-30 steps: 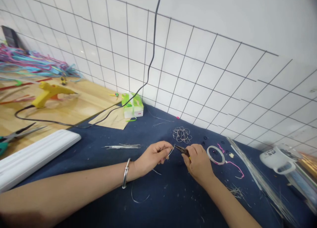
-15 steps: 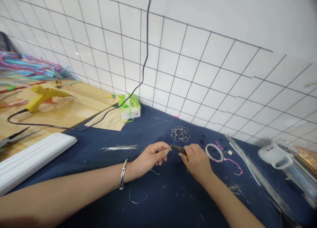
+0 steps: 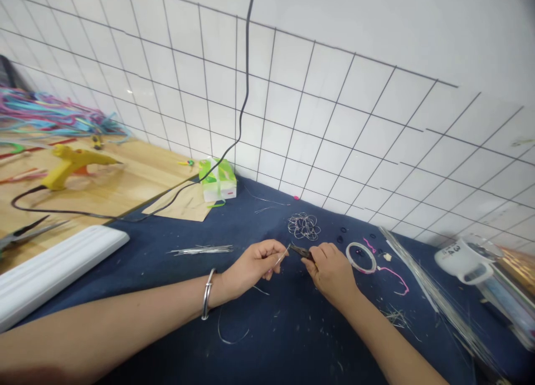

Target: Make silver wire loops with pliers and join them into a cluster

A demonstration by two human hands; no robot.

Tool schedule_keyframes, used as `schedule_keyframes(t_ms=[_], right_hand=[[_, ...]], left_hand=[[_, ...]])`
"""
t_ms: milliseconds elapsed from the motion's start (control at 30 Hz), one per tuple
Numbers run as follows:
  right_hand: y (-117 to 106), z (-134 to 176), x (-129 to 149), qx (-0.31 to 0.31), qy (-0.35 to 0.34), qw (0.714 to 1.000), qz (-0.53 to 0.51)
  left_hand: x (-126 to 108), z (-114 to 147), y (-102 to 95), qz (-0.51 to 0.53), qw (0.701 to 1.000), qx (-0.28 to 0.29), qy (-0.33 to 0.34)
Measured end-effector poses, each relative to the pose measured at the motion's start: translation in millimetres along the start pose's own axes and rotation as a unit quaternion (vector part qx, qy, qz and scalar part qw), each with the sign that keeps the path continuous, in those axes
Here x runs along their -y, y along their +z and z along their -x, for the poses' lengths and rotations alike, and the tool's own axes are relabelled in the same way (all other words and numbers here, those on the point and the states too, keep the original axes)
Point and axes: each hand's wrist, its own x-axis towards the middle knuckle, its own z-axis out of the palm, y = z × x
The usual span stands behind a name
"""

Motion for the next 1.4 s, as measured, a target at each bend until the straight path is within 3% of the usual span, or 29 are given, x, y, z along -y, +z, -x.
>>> schedule_keyframes(t_ms=[867, 1400], right_hand=[[-0.4, -1.1, 0.4, 0.007, 0.02, 1.0, -0.019], [0.2, 0.3, -2.8, 0.011, -0.01, 0.999, 0.051]], left_hand=[[-1.7, 1.3, 1.1, 0.009, 0.999, -0.023, -0.028], [-1.5, 3.0, 1.4, 0.04, 0.999, -0.014, -0.031]])
